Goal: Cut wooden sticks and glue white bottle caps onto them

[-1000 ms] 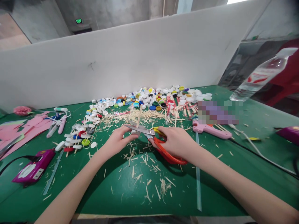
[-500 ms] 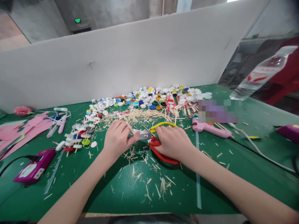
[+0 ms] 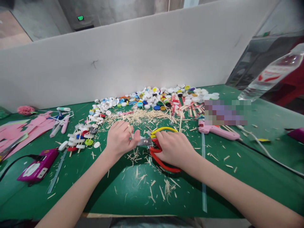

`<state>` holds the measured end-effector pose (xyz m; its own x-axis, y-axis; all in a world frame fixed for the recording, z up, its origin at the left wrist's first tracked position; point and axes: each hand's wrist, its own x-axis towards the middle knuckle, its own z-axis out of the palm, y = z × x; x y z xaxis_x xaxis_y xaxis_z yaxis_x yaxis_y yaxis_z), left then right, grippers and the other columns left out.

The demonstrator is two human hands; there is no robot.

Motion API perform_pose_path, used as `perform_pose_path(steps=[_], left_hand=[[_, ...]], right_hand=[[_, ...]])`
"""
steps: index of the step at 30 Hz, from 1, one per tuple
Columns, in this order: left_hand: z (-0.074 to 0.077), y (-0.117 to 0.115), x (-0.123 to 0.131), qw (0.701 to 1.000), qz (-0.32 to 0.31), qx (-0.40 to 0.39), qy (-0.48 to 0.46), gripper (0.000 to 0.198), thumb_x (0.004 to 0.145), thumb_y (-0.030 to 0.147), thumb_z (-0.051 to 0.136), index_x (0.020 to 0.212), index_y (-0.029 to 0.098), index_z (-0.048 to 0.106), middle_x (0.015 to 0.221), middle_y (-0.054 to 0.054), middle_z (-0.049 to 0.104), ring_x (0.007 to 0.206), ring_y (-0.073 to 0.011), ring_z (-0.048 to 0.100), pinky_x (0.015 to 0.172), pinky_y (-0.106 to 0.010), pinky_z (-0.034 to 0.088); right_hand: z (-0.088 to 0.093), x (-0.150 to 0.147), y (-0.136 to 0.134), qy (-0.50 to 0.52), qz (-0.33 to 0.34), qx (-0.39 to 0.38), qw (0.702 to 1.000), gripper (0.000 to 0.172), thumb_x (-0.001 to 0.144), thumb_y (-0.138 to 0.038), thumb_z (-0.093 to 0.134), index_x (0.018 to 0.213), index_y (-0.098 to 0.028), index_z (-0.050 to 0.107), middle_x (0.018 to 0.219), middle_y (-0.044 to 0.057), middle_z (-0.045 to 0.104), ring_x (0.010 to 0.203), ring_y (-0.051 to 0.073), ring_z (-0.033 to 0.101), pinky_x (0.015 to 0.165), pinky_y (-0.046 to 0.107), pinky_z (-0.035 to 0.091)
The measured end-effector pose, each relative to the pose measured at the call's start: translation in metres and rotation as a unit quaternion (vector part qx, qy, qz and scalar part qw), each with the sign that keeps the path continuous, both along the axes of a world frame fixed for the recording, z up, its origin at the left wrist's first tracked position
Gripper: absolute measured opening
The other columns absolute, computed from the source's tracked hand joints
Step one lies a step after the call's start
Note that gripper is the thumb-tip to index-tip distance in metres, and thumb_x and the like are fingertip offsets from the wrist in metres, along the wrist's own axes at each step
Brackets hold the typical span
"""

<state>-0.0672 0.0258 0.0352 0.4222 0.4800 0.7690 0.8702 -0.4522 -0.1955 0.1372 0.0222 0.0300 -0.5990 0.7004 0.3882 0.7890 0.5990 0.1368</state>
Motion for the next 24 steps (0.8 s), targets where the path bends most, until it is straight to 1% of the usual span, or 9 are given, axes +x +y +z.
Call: perform_pose_path(steps=[6, 10, 17, 19, 21, 23, 24], left_hand=[[0.001, 0.001, 0.001, 0.999, -0.026, 0.014, 0.018, 0.037, 0.09, 0.026, 0.038, 0.054, 0.019, 0.044, 0.053, -0.002, 0.044, 0.056, -0.0156, 0.039, 0.055, -0.03, 0.032], [-0.001, 0.001, 0.001, 0.999, -0.044, 0.006, 0.003, 0.036, 0.09, 0.022, 0.037, 0.056, 0.018, 0.044, 0.054, -0.002, 0.046, 0.056, -0.0153, 0.04, 0.055, -0.029, 0.033], [-0.003, 0.002, 0.0, 0.998, -0.043, -0.023, -0.03, 0.034, 0.09, 0.019, 0.034, 0.059, 0.018, 0.047, 0.056, -0.003, 0.049, 0.057, -0.0154, 0.043, 0.057, -0.03, 0.035], [-0.002, 0.001, -0.002, 0.998, -0.035, -0.028, -0.038, 0.033, 0.091, 0.02, 0.03, 0.066, 0.018, 0.051, 0.064, -0.005, 0.054, 0.064, -0.017, 0.047, 0.062, -0.031, 0.038], [0.0, 0.001, -0.005, 0.997, -0.017, -0.018, -0.075, 0.031, 0.092, 0.027, 0.028, 0.086, 0.016, 0.056, 0.085, -0.01, 0.059, 0.082, -0.0212, 0.051, 0.073, -0.036, 0.041], [0.0, 0.0, -0.006, 0.989, 0.01, 0.003, -0.145, 0.034, 0.092, 0.04, 0.032, 0.105, 0.014, 0.051, 0.105, -0.015, 0.053, 0.102, -0.026, 0.047, 0.086, -0.042, 0.04], [-0.001, 0.0, -0.006, 0.984, 0.02, 0.003, -0.178, 0.038, 0.089, 0.046, 0.037, 0.109, 0.014, 0.048, 0.109, -0.015, 0.05, 0.107, -0.0271, 0.045, 0.089, -0.043, 0.039]], right_hand=[[-0.001, 0.003, 0.002, -0.003, 0.008, -0.003, 1.0, 0.024, 0.074, -0.038, 0.05, 0.074, -0.016, 0.058, 0.063, 0.006, 0.063, 0.052, 0.015, 0.052, 0.05, 0.03, 0.014], [-0.001, 0.004, 0.002, -0.009, 0.002, -0.012, 1.0, 0.022, 0.074, -0.036, 0.049, 0.075, -0.016, 0.059, 0.061, 0.005, 0.063, 0.052, 0.015, 0.052, 0.049, 0.03, 0.014], [0.001, 0.0, 0.0, -0.018, -0.012, -0.039, 0.999, 0.024, 0.075, -0.037, 0.048, 0.077, -0.015, 0.058, 0.064, 0.007, 0.063, 0.054, 0.016, 0.053, 0.05, 0.031, 0.014], [0.002, -0.001, 0.001, -0.003, -0.038, -0.056, 0.998, 0.027, 0.078, -0.041, 0.046, 0.079, -0.016, 0.057, 0.066, 0.007, 0.064, 0.053, 0.015, 0.053, 0.049, 0.03, 0.014], [0.005, 0.0, 0.005, 0.023, -0.078, -0.084, 0.993, 0.034, 0.08, -0.048, 0.043, 0.078, -0.017, 0.056, 0.067, 0.006, 0.064, 0.051, 0.015, 0.051, 0.048, 0.029, 0.015], [0.008, 0.004, 0.01, 0.054, -0.112, -0.119, 0.985, 0.04, 0.081, -0.056, 0.039, 0.076, -0.019, 0.054, 0.065, 0.005, 0.063, 0.049, 0.015, 0.049, 0.048, 0.028, 0.017], [0.01, 0.006, 0.012, 0.069, -0.121, -0.134, 0.981, 0.042, 0.081, -0.058, 0.038, 0.075, -0.019, 0.052, 0.063, 0.005, 0.062, 0.049, 0.015, 0.049, 0.048, 0.028, 0.019]])
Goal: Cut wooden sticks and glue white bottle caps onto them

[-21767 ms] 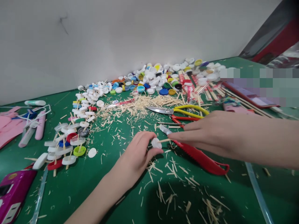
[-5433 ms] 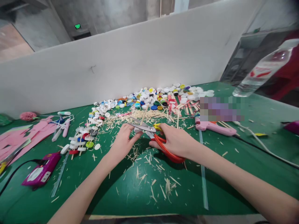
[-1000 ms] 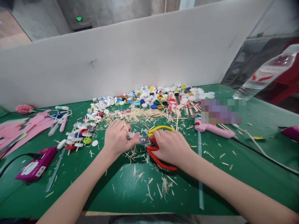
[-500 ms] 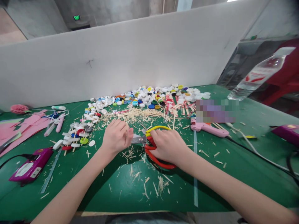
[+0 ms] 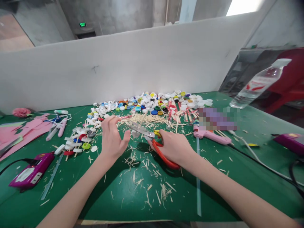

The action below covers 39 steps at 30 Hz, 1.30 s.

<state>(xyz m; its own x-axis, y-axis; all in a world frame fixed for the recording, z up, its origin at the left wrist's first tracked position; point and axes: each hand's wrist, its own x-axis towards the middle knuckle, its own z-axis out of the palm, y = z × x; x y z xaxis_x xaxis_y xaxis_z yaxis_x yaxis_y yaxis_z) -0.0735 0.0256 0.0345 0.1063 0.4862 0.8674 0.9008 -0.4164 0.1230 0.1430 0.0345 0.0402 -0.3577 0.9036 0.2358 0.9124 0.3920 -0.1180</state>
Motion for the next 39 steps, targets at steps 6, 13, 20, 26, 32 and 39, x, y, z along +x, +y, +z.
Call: perform_pose_path(steps=[6, 13, 20, 26, 32, 39], left_hand=[[-0.012, 0.001, 0.012, 0.99, -0.045, -0.134, 0.002, 0.035, 0.085, 0.045, 0.055, 0.104, 0.017, 0.048, 0.098, -0.009, 0.057, 0.094, -0.0232, 0.054, 0.081, -0.039, 0.046], [-0.01, 0.0, 0.013, 0.977, -0.106, -0.181, 0.027, 0.015, 0.089, 0.028, 0.052, 0.101, 0.018, 0.054, 0.097, -0.007, 0.061, 0.094, -0.0201, 0.058, 0.079, -0.036, 0.05], [-0.007, 0.003, -0.001, 0.956, -0.159, -0.231, 0.091, 0.016, 0.089, 0.032, 0.052, 0.097, 0.019, 0.057, 0.099, -0.008, 0.063, 0.092, -0.0198, 0.062, 0.076, -0.034, 0.054], [-0.004, 0.0, -0.002, 0.953, -0.166, -0.238, 0.09, 0.015, 0.089, 0.032, 0.051, 0.098, 0.02, 0.056, 0.097, -0.006, 0.064, 0.09, -0.018, 0.063, 0.076, -0.032, 0.056], [-0.008, -0.001, 0.002, 0.955, -0.173, -0.222, 0.09, 0.015, 0.089, 0.031, 0.051, 0.099, 0.02, 0.055, 0.098, -0.007, 0.063, 0.092, -0.0187, 0.062, 0.076, -0.033, 0.055], [-0.003, -0.001, 0.0, 0.987, -0.104, -0.117, -0.04, 0.045, 0.084, 0.047, 0.054, 0.117, 0.019, 0.043, 0.113, -0.013, 0.053, 0.107, -0.0238, 0.051, 0.091, -0.042, 0.045]], right_hand=[[0.003, 0.008, 0.003, 0.061, 0.028, -0.028, 0.997, 0.041, 0.079, -0.062, 0.043, 0.074, -0.021, 0.046, 0.064, 0.001, 0.059, 0.052, 0.014, 0.05, 0.049, 0.026, 0.028], [0.001, 0.01, -0.002, 0.087, 0.076, -0.049, 0.992, 0.046, 0.079, -0.066, 0.044, 0.082, -0.02, 0.047, 0.072, 0.004, 0.06, 0.053, 0.014, 0.05, 0.048, 0.026, 0.031], [-0.001, 0.009, 0.003, 0.056, 0.058, -0.053, 0.995, 0.045, 0.079, -0.066, 0.043, 0.075, -0.021, 0.05, 0.068, 0.003, 0.061, 0.054, 0.015, 0.05, 0.05, 0.027, 0.03], [-0.002, 0.009, 0.002, 0.043, 0.057, -0.026, 0.997, 0.046, 0.083, -0.061, 0.037, 0.068, -0.02, 0.054, 0.062, 0.004, 0.06, 0.054, 0.014, 0.047, 0.052, 0.027, 0.028], [0.001, 0.011, 0.002, 0.016, 0.046, -0.022, 0.999, 0.04, 0.081, -0.056, 0.042, 0.071, -0.019, 0.056, 0.062, 0.004, 0.06, 0.054, 0.014, 0.048, 0.052, 0.027, 0.027], [-0.001, 0.014, 0.01, -0.024, 0.03, 0.072, 0.997, 0.03, 0.079, -0.046, 0.048, 0.084, -0.018, 0.056, 0.076, 0.005, 0.066, 0.059, 0.016, 0.054, 0.051, 0.028, 0.021]])
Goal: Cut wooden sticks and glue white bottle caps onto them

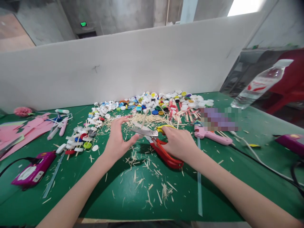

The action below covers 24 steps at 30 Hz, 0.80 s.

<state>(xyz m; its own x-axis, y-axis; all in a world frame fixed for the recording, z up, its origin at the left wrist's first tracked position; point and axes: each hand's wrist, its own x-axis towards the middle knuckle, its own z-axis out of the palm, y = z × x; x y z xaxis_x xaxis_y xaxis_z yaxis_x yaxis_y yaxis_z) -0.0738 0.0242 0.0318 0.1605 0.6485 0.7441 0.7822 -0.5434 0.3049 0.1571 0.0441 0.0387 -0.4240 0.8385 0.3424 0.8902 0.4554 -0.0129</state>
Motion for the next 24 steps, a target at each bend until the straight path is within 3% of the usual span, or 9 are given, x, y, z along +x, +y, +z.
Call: perform_pose_path(steps=[3, 8, 15, 24], left_hand=[[0.004, -0.002, 0.001, 0.992, 0.045, 0.083, 0.083, 0.051, 0.079, 0.052, 0.059, 0.113, 0.015, 0.048, 0.11, -0.015, 0.056, 0.109, -0.0277, 0.048, 0.093, -0.046, 0.041], [0.006, -0.004, 0.011, 0.964, 0.049, 0.128, 0.226, 0.028, 0.082, 0.045, 0.056, 0.075, 0.017, 0.056, 0.073, -0.006, 0.061, 0.075, -0.0203, 0.055, 0.068, -0.034, 0.047], [0.004, -0.003, 0.013, 0.962, 0.066, 0.149, 0.218, 0.034, 0.082, 0.042, 0.05, 0.059, 0.018, 0.054, 0.055, -0.004, 0.054, 0.056, -0.0165, 0.048, 0.049, -0.03, 0.038], [-0.002, -0.002, 0.015, 0.956, 0.067, 0.17, 0.228, 0.034, 0.083, 0.035, 0.046, 0.055, 0.018, 0.054, 0.05, -0.003, 0.052, 0.051, -0.0163, 0.047, 0.047, -0.03, 0.035]], right_hand=[[-0.001, 0.0, 0.0, -0.029, 0.015, 0.037, 0.999, 0.029, 0.078, -0.044, 0.05, 0.083, -0.016, 0.055, 0.077, 0.006, 0.066, 0.063, 0.018, 0.056, 0.051, 0.028, 0.02], [-0.003, -0.007, -0.008, -0.06, 0.052, 0.067, 0.995, 0.02, 0.077, -0.034, 0.048, 0.08, -0.016, 0.056, 0.072, 0.006, 0.064, 0.063, 0.018, 0.057, 0.053, 0.03, 0.022], [-0.003, -0.014, -0.019, -0.04, 0.092, 0.08, 0.992, 0.018, 0.073, -0.032, 0.049, 0.077, -0.016, 0.056, 0.069, 0.005, 0.063, 0.059, 0.017, 0.055, 0.052, 0.03, 0.02], [-0.004, -0.014, -0.019, -0.052, 0.085, 0.049, 0.994, 0.02, 0.073, -0.032, 0.047, 0.075, -0.016, 0.058, 0.067, 0.007, 0.064, 0.055, 0.016, 0.053, 0.051, 0.03, 0.015]])
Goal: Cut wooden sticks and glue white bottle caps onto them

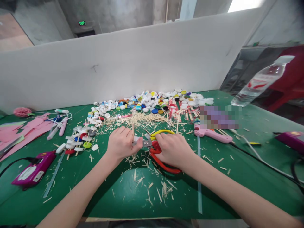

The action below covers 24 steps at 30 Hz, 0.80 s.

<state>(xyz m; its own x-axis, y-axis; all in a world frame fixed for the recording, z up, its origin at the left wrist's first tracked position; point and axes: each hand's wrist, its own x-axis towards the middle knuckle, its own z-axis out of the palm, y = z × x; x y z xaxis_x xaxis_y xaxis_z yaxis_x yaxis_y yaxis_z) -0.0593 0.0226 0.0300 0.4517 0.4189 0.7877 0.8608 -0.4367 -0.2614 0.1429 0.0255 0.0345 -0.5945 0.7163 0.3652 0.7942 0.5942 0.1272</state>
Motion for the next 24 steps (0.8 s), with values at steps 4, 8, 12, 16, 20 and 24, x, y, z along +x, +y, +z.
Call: perform_pose_path(steps=[4, 8, 12, 16, 20, 24], left_hand=[[0.003, 0.0, -0.001, 1.0, -0.011, -0.019, -0.015, 0.03, 0.083, 0.035, 0.049, 0.06, 0.018, 0.056, 0.056, -0.004, 0.057, 0.058, -0.0176, 0.051, 0.053, -0.031, 0.04], [0.009, -0.001, -0.002, 0.996, -0.026, -0.06, -0.062, 0.025, 0.082, 0.034, 0.051, 0.069, 0.015, 0.06, 0.071, -0.008, 0.064, 0.074, -0.0202, 0.054, 0.064, -0.033, 0.045], [0.009, -0.001, -0.003, 0.996, -0.02, -0.06, -0.066, 0.03, 0.082, 0.035, 0.05, 0.059, 0.016, 0.055, 0.061, -0.005, 0.06, 0.063, -0.0177, 0.051, 0.058, -0.031, 0.042], [0.005, 0.0, -0.005, 0.998, -0.006, -0.049, -0.044, 0.036, 0.083, 0.039, 0.049, 0.054, 0.017, 0.053, 0.055, -0.003, 0.056, 0.055, -0.0155, 0.049, 0.053, -0.029, 0.037], [0.005, 0.002, -0.008, 0.998, -0.014, -0.05, -0.043, 0.04, 0.083, 0.038, 0.049, 0.049, 0.017, 0.051, 0.052, -0.003, 0.054, 0.055, -0.0147, 0.049, 0.053, -0.028, 0.038], [0.007, 0.003, -0.01, 0.997, -0.023, -0.053, -0.043, 0.041, 0.085, 0.035, 0.046, 0.049, 0.017, 0.051, 0.051, -0.003, 0.052, 0.053, -0.0141, 0.047, 0.051, -0.027, 0.036]], right_hand=[[0.001, -0.001, 0.0, -0.004, -0.006, -0.007, 1.0, 0.022, 0.075, -0.034, 0.047, 0.077, -0.015, 0.058, 0.068, 0.007, 0.064, 0.056, 0.016, 0.054, 0.051, 0.03, 0.013], [-0.001, -0.003, -0.001, -0.008, -0.006, 0.004, 1.0, 0.022, 0.076, -0.034, 0.048, 0.077, -0.015, 0.058, 0.068, 0.007, 0.063, 0.057, 0.017, 0.055, 0.051, 0.03, 0.013], [-0.005, -0.005, -0.001, -0.012, 0.0, 0.003, 1.0, 0.021, 0.075, -0.035, 0.049, 0.076, -0.015, 0.057, 0.068, 0.006, 0.063, 0.056, 0.017, 0.055, 0.051, 0.03, 0.013], [-0.006, -0.007, -0.002, -0.012, 0.002, 0.002, 1.0, 0.021, 0.075, -0.035, 0.05, 0.076, -0.015, 0.057, 0.068, 0.006, 0.064, 0.057, 0.017, 0.056, 0.05, 0.03, 0.014], [-0.005, -0.009, -0.003, -0.015, 0.001, 0.008, 1.0, 0.022, 0.076, -0.035, 0.05, 0.076, -0.015, 0.057, 0.068, 0.007, 0.064, 0.056, 0.016, 0.055, 0.05, 0.03, 0.014], [-0.004, -0.01, -0.006, -0.014, 0.007, 0.012, 1.0, 0.02, 0.075, -0.033, 0.049, 0.074, -0.015, 0.057, 0.065, 0.006, 0.063, 0.055, 0.016, 0.053, 0.05, 0.03, 0.015]])
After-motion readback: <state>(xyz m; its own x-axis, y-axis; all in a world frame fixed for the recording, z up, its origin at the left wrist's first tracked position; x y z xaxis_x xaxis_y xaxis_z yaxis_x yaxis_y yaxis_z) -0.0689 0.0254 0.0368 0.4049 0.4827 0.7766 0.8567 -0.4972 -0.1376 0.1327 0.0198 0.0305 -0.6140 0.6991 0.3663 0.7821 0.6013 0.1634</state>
